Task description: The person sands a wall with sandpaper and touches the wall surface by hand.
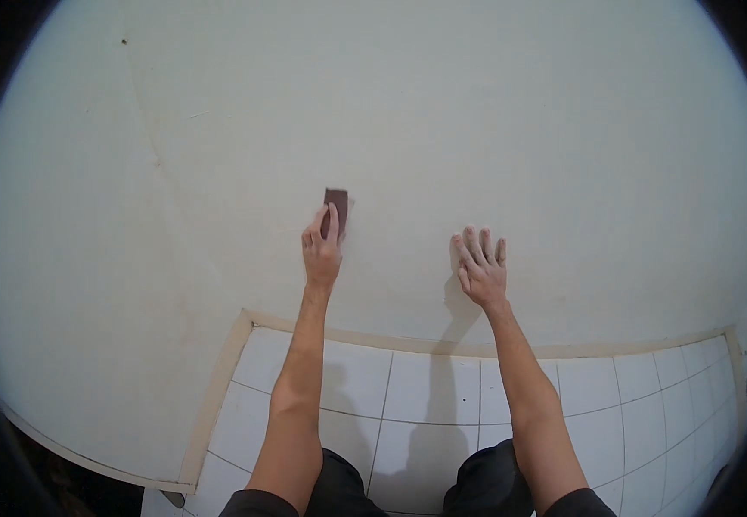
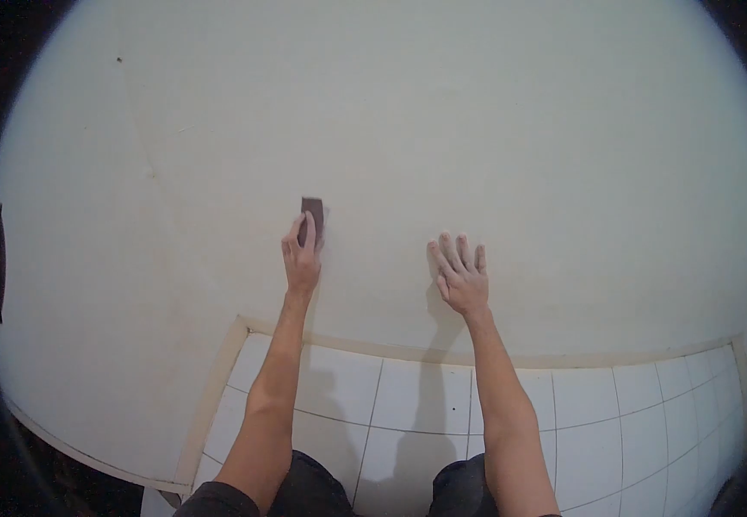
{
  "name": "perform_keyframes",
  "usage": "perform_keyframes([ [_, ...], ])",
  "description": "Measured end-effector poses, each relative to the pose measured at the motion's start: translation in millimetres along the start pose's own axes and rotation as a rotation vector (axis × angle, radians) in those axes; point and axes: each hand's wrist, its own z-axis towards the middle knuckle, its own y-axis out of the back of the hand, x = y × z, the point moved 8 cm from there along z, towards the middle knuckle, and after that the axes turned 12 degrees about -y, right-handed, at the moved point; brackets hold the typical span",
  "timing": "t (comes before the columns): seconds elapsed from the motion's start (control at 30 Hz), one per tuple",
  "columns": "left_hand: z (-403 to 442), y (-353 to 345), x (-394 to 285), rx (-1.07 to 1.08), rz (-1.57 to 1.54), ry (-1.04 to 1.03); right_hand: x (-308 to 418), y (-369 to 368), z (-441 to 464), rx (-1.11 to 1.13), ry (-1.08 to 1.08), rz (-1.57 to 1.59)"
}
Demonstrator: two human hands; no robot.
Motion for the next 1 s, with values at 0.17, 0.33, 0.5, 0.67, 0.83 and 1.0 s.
perform_keyframes([
  [0.17, 27, 19, 30, -0.129, -0.007, 0.270, -1, 5, -1, -0.015, -0.009, -0.003],
  [0.33, -53, -1, 32, -0.074, -0.035, 0.253, 3, 6, 0, -0.023, 0.012, -0.041],
  [0.5, -28, -12, -5, 0.017, -0.096, -0.005, -2, 1, 0, -0.030, 0.001, -0.011],
  [0.67, 44, 6, -8, -0.096, -0.022, 0.114, 2, 2, 0, -0.058, 0.007, -0.005],
  [0.83, 15, 11, 15, -0.212, -0.181, 0.350, 4, 3, -1, -0.007, -0.004, -0.007],
  [1.0, -44, -6, 15, -0.136, -0.104, 0.310, 5, 5, 0, -0.033, 0.015, -0.055],
])
